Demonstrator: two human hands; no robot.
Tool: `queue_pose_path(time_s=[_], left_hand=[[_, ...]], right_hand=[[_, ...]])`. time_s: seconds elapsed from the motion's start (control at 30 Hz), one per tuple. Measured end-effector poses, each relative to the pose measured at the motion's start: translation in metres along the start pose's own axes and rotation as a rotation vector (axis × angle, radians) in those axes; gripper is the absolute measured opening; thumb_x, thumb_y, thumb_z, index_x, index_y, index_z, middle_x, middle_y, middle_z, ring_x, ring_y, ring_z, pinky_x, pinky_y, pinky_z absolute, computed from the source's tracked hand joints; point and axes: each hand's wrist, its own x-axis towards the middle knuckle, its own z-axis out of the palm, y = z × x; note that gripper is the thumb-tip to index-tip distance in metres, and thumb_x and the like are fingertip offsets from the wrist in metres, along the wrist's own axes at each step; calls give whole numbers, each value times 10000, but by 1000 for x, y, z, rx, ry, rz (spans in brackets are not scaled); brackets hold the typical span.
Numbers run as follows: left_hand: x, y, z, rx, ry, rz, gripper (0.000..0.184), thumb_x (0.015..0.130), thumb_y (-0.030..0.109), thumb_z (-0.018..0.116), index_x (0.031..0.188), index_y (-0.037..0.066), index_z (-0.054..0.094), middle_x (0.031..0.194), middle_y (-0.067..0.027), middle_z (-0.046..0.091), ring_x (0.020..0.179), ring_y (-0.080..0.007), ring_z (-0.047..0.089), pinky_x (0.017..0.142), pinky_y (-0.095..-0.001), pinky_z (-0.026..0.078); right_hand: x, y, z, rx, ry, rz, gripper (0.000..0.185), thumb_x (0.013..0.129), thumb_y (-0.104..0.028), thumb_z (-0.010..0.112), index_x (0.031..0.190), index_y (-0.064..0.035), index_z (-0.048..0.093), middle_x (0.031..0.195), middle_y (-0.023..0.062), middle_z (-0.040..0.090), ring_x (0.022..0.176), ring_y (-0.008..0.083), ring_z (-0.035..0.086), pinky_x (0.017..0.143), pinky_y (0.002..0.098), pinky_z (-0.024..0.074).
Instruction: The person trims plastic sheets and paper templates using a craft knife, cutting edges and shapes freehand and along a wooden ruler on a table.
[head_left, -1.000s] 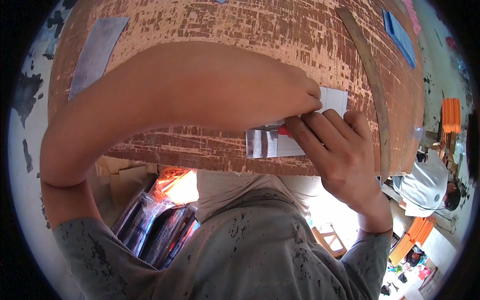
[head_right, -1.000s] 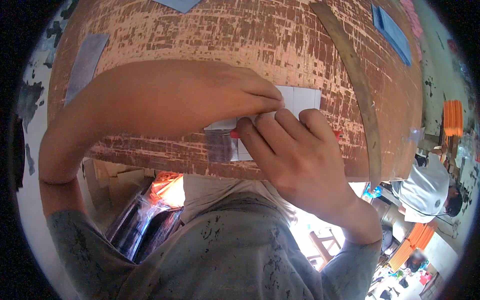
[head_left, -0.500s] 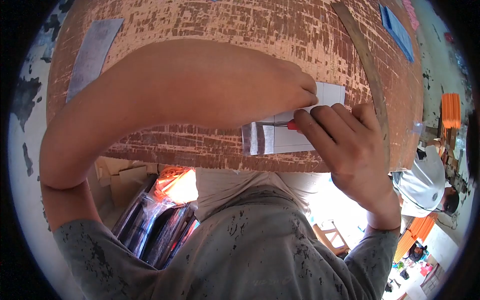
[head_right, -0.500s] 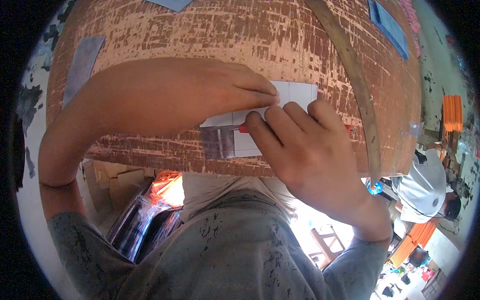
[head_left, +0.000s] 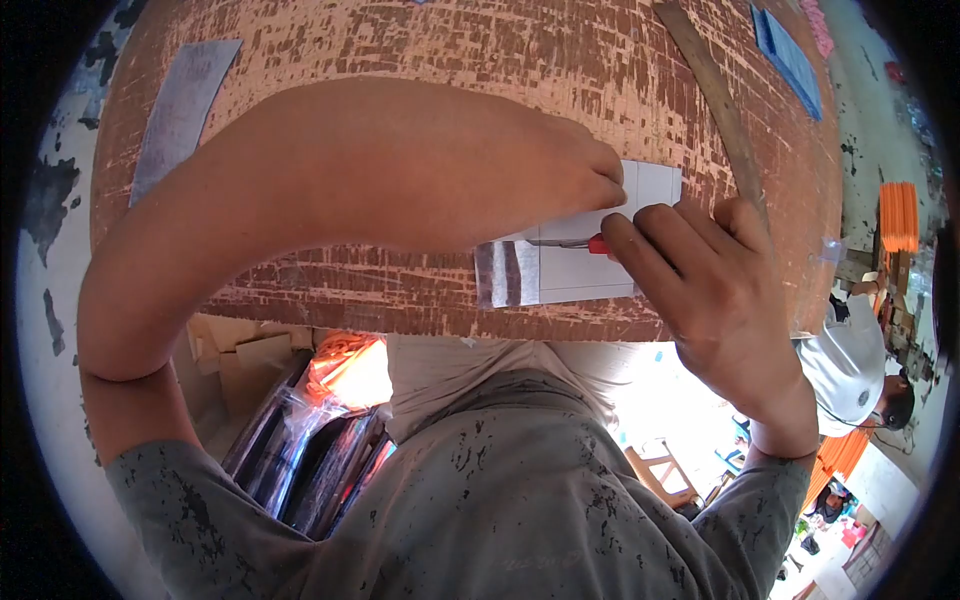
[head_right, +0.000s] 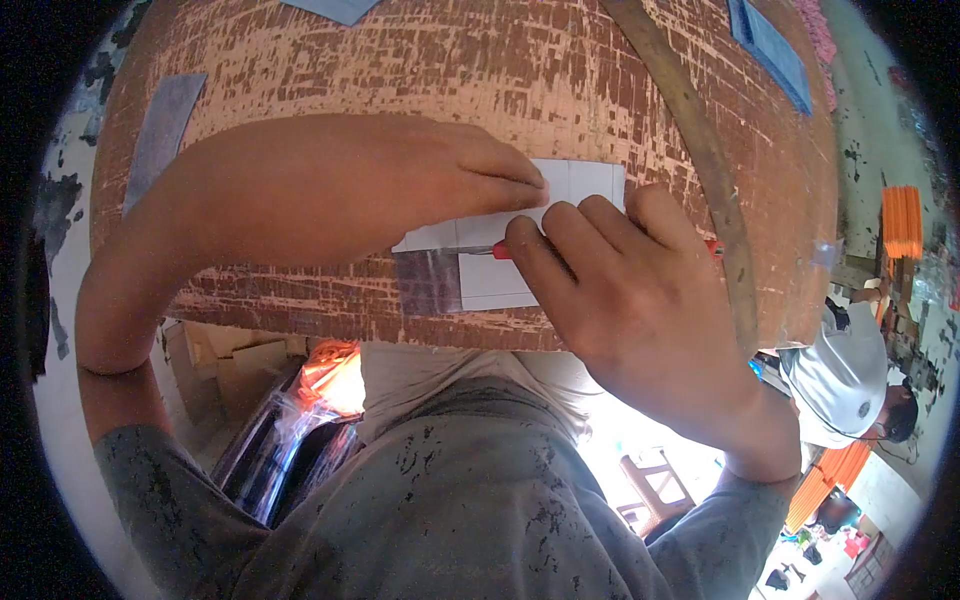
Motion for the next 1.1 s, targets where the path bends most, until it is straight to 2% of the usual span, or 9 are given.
queue_pose_path(time_s=[0.37, 0.4, 0.47, 0.57, 0.63, 0.87, 0.93, 1.07, 1.1], left_hand=[[-4, -3, 1, -14, -36, -31, 574, 949, -31, 655, 1516, 49, 620, 1560, -119, 626, 1411, -331, 628, 1190, -422, 528], [-4, -7, 8, 10, 108, 73, 395, 969, 6, 643, 1364, 15, 647, 1382, -159, 670, 1273, -367, 683, 1073, -447, 570], [-4, -15, 18, 35, 256, 176, 234, 990, 43, 630, 1211, -19, 673, 1204, -199, 714, 1135, -404, 738, 955, -473, 613], [-1, -8, 12, 25, 238, 190, 246, 986, 38, 638, 1225, -14, 674, 1217, -194, 717, 1134, -405, 743, 951, -475, 618], [0, 7, -6, -17, -80, -75, 615, 925, -38, 679, 1529, 52, 610, 1582, -128, 606, 1423, -331, 620, 1178, -434, 538], [-3, 7, -4, -55, -74, -92, 654, 901, -77, 670, 1537, 59, 606, 1628, -117, 565, 1439, -333, 606, 1192, -439, 532], [-7, -2, 10, -8, 125, -31, 662, 898, -77, 670, 1541, 67, 609, 1644, -117, 551, 1480, -336, 567, 1216, -443, 513], [-16, -8, 19, -11, 133, -70, 638, 920, -29, 701, 1542, 80, 616, 1654, -116, 543, 1524, -333, 521, 1252, -456, 478], [-22, -11, 24, 90, 210, -55, 609, 937, 17, 718, 1535, 81, 624, 1649, -126, 546, 1523, -345, 517, 1256, -468, 465]], right_hand=[[0, -1, -7, -41, -63, 7, 369, 864, -31, 705, 1233, -25, 705, 999, 68, 625, 915, 226, 657, 851, 388, 413], [0, -1, -8, -51, -74, 7, 365, 865, -31, 704, 1230, -26, 704, 996, 68, 623, 916, 225, 658, 851, 388, 414], [-2, 1, -11, -67, -96, 8, 352, 872, -37, 700, 1224, -27, 702, 989, 67, 617, 919, 220, 658, 851, 385, 416], [-2, -1, -13, -83, -105, 9, 346, 882, -47, 694, 1227, -31, 703, 984, 65, 614, 923, 210, 655, 852, 380, 419], [-4, -3, -14, -98, -100, 15, 348, 885, -51, 691, 1232, -33, 705, 984, 64, 615, 925, 205, 653, 852, 378, 421], [-8, 0, -17, -90, 19, -35, 332, 890, -90, 731, 1221, -53, 735, 990, 46, 654, 900, 201, 677, 837, 380, 436], [-18, 3, -21, -36, 86, -39, 316, 896, -103, 753, 1209, -57, 744, 982, 44, 673, 884, 203, 689, 827, 385, 444], [-54, 0, -21, 61, 162, 118, 288, 915, -121, 812, 1192, -60, 757, 949, 55, 724, 826, 234, 700, 798, 401, 465], [-64, 0, -17, 108, 185, 159, 274, 927, -118, 820, 1186, -56, 759, 944, 63, 737, 806, 250, 697, 790, 404, 468]])
